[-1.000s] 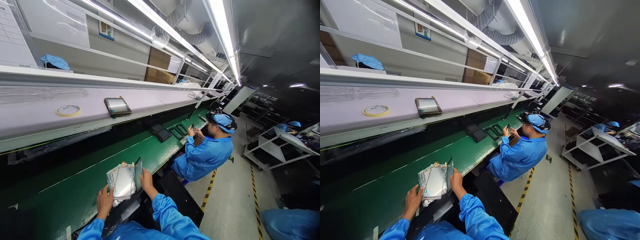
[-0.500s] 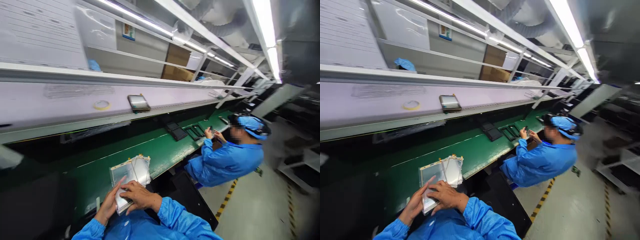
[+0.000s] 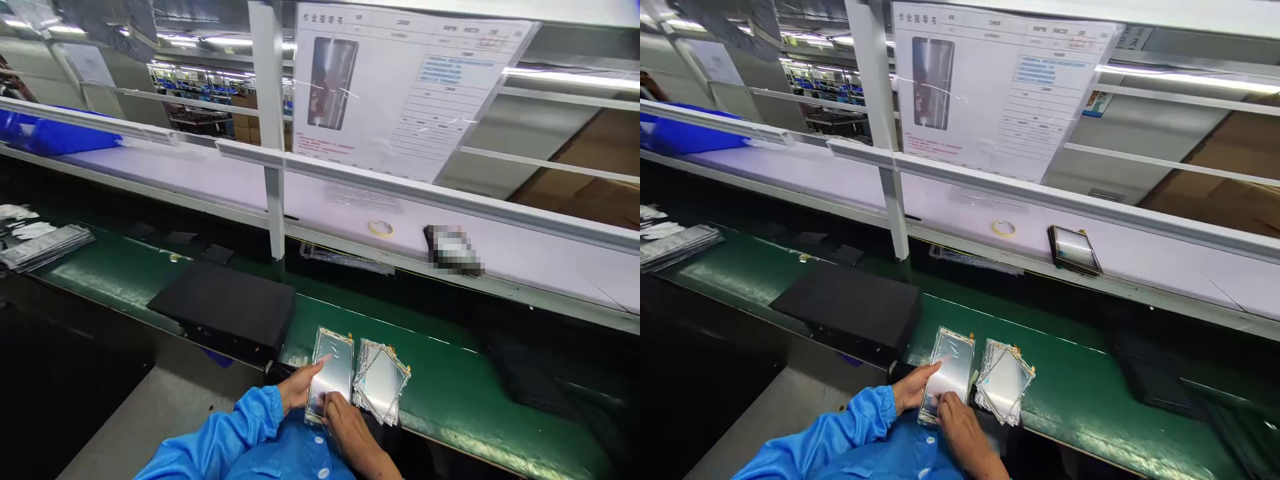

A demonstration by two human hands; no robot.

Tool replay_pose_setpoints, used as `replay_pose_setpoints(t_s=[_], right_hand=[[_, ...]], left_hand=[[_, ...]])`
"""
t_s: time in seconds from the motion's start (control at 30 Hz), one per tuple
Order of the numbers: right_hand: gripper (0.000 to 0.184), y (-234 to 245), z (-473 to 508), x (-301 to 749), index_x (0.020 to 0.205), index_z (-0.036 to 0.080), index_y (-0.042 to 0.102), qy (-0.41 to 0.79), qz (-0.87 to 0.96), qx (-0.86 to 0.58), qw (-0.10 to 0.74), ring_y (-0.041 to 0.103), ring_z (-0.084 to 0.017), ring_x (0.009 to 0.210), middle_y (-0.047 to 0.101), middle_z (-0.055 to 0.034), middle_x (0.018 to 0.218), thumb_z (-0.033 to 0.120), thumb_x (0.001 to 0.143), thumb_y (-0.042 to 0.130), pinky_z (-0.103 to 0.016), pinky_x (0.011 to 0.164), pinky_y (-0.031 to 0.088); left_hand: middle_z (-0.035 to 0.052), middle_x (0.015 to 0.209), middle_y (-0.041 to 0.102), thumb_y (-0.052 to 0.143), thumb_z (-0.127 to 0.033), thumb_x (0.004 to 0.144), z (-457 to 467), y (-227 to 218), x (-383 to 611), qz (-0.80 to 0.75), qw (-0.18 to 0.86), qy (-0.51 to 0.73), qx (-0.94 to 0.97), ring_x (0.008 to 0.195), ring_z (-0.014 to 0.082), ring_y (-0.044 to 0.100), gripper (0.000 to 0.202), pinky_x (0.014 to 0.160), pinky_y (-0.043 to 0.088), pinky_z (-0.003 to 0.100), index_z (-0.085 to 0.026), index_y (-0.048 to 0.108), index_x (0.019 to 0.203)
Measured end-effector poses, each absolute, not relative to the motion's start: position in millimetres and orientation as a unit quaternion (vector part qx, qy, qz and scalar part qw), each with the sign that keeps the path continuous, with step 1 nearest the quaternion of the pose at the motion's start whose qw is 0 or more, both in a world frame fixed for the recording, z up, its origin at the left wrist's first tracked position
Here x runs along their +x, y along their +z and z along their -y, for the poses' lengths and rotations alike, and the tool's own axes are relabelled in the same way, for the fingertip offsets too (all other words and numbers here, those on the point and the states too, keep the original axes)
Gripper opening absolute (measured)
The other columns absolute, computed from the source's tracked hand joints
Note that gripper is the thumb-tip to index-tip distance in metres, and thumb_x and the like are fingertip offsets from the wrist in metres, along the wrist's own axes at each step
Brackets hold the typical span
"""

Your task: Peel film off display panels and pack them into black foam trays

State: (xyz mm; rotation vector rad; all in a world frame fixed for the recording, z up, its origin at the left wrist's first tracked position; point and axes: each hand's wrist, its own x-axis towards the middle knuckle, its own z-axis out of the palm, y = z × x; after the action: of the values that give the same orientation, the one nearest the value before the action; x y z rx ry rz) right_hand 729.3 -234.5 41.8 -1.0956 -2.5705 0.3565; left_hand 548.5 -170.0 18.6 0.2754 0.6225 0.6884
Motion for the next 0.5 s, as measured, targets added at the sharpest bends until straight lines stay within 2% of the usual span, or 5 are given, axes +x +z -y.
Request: replay_pose_setpoints(t_s=[0.1, 0.2, 0.3, 0.37, 0.5], right_hand=[[0.018, 37.6, 232.8, 713.1, 0.1, 0.022, 0.055, 0.121, 0.905, -0.383, 0.139, 0.063, -0.021, 0.086, 0.063, -0.0051, 0.095, 0.008, 0.092, 0.048, -0.032, 0.072, 0.052], [0.01, 51.3, 230.1, 698.1, 0.1, 0.023, 0.055, 0.18, 0.895, -0.388, 0.124, 0.062, -0.02, 0.089, 0.064, -0.0044, 0.099, 0.015, 0.094, 0.053, -0.032, 0.076, 0.052], [0.023, 67.8, 232.2, 685.0, 0.109, 0.025, 0.058, 0.214, 0.887, -0.395, 0.109, 0.062, -0.022, 0.099, 0.063, -0.0049, 0.11, 0.026, 0.089, 0.067, -0.033, 0.081, 0.052], [0.026, 70.8, 236.2, 679.5, 0.112, 0.026, 0.06, 0.223, 0.876, -0.407, 0.129, 0.061, -0.023, 0.103, 0.064, -0.0052, 0.111, 0.03, 0.088, 0.07, -0.035, 0.084, 0.052], [0.032, 47.4, 242.7, 679.1, 0.118, 0.025, 0.062, 0.211, 0.772, -0.53, 0.279, 0.053, -0.03, 0.124, 0.058, -0.0124, 0.131, 0.037, 0.088, 0.066, -0.048, 0.104, 0.046]], left_hand=[[0.016, 0.111, 0.074, 0.062, -0.054, 0.089, 172.9, 15.4, 529.6, -0.279, 0.894, 0.326, 0.127, 0.076, 0.0269, 0.073, 0.081, 0.063, 0.052, 0.033, -0.03, 0.022, 0.156], [0.0183, 0.114, 0.072, 0.063, -0.059, 0.086, 176.7, 17.2, 513.3, -0.266, 0.902, 0.318, 0.121, 0.08, 0.0287, 0.073, 0.091, 0.061, 0.053, 0.034, -0.031, 0.014, 0.158], [0.0154, 0.108, 0.073, 0.063, -0.054, 0.088, 179.0, 23.4, 499.9, -0.278, 0.888, 0.339, 0.135, 0.069, 0.0226, 0.07, 0.08, 0.052, 0.048, 0.028, -0.027, 0.029, 0.155], [0.0128, 0.103, 0.074, 0.065, -0.05, 0.088, 179.1, 27.1, 492.7, -0.292, 0.877, 0.351, 0.147, 0.064, 0.0198, 0.067, 0.069, 0.051, 0.046, 0.026, -0.022, 0.043, 0.148], [0.0132, 0.103, 0.074, 0.066, -0.052, 0.086, 176.2, 27.0, 491.2, -0.307, 0.873, 0.34, 0.165, 0.084, 0.0272, 0.071, 0.059, 0.069, 0.055, 0.034, -0.017, 0.058, 0.133]])
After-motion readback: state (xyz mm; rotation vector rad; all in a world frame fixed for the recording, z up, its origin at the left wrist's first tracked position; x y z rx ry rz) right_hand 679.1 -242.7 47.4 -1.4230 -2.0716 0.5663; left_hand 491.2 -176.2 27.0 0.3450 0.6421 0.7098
